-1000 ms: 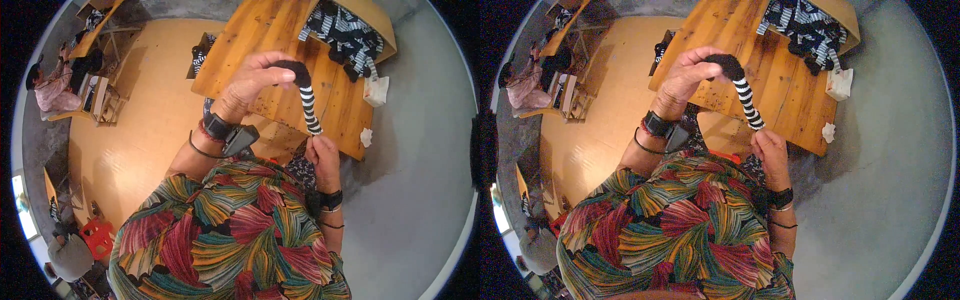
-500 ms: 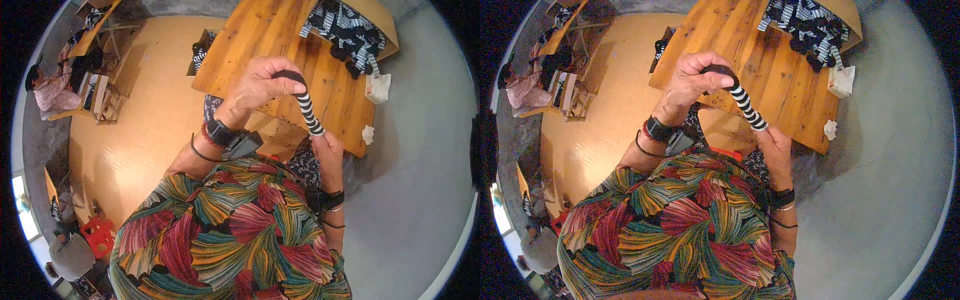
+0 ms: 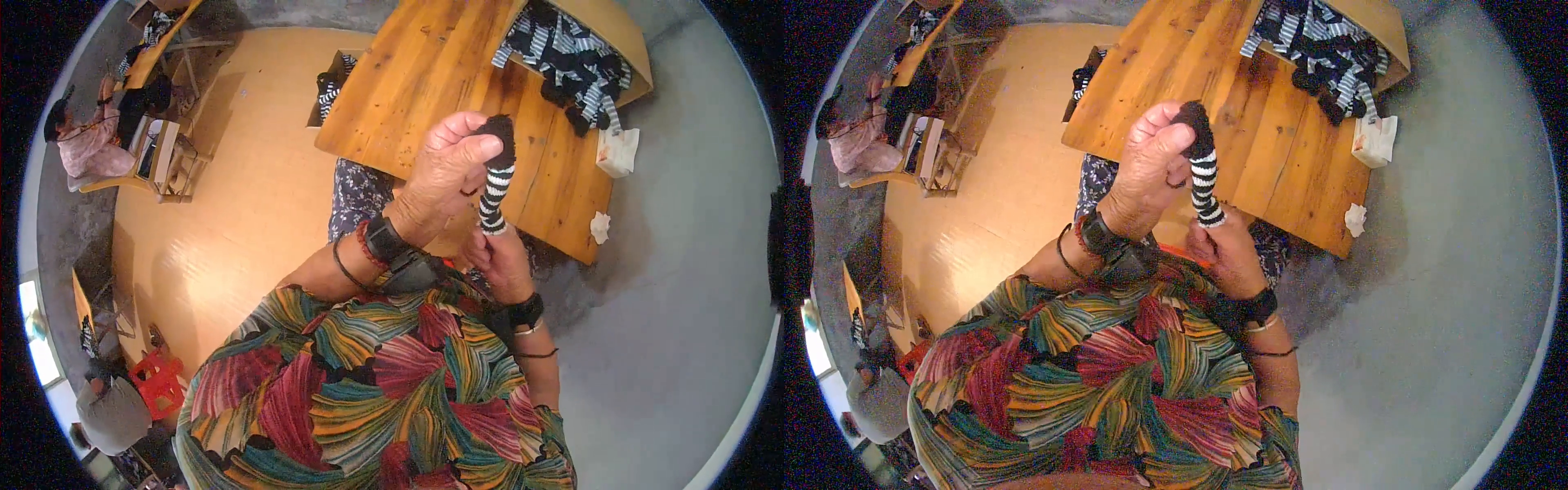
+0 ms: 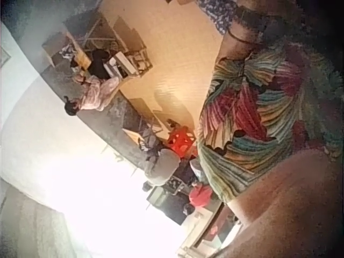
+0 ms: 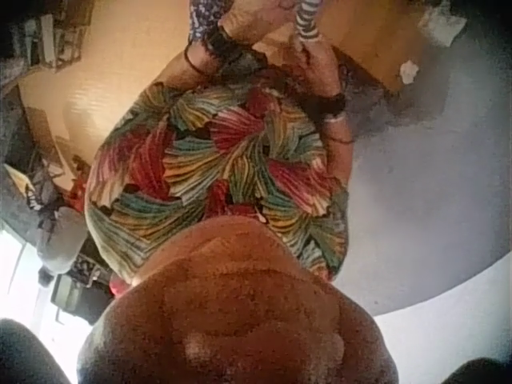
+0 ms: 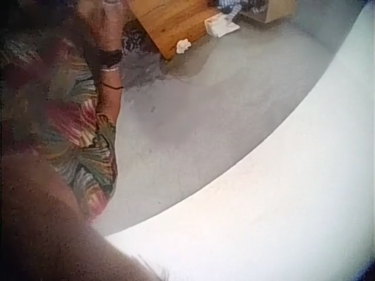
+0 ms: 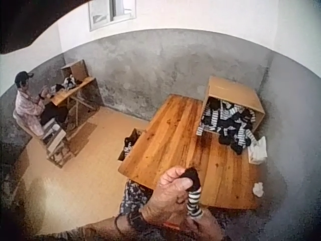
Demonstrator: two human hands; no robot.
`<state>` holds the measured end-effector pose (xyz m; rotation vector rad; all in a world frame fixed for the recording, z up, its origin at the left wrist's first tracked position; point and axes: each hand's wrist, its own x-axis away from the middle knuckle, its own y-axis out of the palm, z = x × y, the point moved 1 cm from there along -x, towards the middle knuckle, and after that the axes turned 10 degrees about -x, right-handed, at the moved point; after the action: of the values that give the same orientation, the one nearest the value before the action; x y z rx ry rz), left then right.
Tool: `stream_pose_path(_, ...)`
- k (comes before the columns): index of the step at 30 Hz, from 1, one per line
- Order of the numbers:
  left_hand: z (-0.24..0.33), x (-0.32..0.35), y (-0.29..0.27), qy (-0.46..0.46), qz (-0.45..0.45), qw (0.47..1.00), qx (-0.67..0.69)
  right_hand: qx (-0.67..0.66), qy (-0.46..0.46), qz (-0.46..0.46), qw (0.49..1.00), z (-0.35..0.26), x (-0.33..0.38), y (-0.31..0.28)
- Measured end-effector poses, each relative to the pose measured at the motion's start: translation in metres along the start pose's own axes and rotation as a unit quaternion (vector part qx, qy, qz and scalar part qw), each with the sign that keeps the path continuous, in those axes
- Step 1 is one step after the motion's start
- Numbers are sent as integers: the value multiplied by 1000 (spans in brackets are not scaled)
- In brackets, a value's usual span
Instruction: Slide striped socks onto an inspection rod and then remove them during a textile manufacturing process.
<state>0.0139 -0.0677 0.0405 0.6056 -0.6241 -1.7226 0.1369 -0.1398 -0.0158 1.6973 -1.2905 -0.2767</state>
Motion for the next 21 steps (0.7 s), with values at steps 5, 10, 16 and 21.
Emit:
stream_pose_path(5,12,-9,-20,-8,-17,991,-134,400,-208,169,876,-35,16,-18)
stream_pose_path(10,19,-19,-17,-51,-38,957,-283,585,-327,178,721,-65,36,-11)
stream_pose_path(16,-7,-8,7,-20,-78,991,-105,300,-213,171,914,-29,15,-11)
stream_pose_path(21,-4,2,23,-43,-64,994,-81,2,-67,17,998,13,-5,14)
